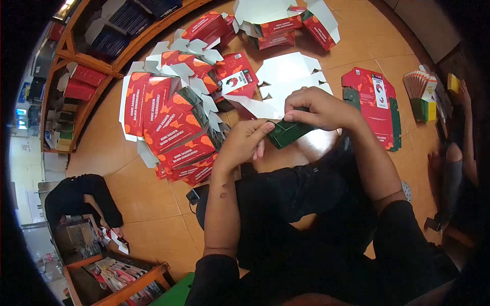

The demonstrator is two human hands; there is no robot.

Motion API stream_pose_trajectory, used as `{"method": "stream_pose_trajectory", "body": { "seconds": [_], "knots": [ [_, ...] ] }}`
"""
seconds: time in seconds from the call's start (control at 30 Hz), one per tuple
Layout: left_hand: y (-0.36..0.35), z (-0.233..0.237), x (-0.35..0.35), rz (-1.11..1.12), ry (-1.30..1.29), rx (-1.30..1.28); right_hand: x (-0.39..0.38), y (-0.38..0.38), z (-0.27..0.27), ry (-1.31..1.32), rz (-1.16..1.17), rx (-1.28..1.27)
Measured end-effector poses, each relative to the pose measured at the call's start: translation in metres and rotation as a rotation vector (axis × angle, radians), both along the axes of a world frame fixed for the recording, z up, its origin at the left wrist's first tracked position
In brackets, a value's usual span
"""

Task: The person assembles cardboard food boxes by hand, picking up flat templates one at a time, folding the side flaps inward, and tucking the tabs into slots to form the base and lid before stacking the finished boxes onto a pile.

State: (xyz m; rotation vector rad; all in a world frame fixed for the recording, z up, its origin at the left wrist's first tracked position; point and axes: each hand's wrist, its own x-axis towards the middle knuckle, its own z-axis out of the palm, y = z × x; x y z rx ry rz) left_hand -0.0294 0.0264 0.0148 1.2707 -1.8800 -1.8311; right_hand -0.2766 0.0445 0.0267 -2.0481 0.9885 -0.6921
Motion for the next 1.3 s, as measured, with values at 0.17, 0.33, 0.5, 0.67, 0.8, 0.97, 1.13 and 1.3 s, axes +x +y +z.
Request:
{"method": "stream_pose_trajectory", "body": {
  "seconds": [0.17, 0.33, 0.5, 0.67, 0.8, 0.97, 1.13, 1.3],
  "knots": [
    [0.010, 0.015, -0.004, 0.004, -0.032, -0.074, -0.001, 0.000, -0.001, 0.008, -0.009, -0.043],
    [0.017, 0.015, -0.008, -0.049, -0.153, -0.271, 0.008, 0.002, -0.005, 0.019, 0.063, -0.087],
    [0.016, 0.020, -0.010, -0.019, -0.179, -0.294, 0.007, 0.000, -0.005, 0.030, -0.030, -0.075],
    [0.019, 0.023, -0.015, 0.004, -0.248, -0.227, 0.012, 0.001, -0.006, 0.005, -0.145, -0.127],
    [0.014, 0.011, -0.010, -0.003, -0.221, -0.273, 0.005, 0.000, -0.005, -0.100, -0.106, 0.046],
    [0.000, 0.013, 0.020, 0.222, 0.168, -0.121, -0.063, -0.010, -0.007, -0.183, -0.233, 0.344],
    [-0.020, 0.003, 0.043, 0.259, 0.202, 0.089, -0.095, -0.018, -0.023, -0.364, -0.071, 0.554],
    [-0.019, 0.010, 0.032, 0.325, -0.224, -0.331, -0.067, -0.011, -0.001, -0.164, -0.200, 0.511]
  ]
}}
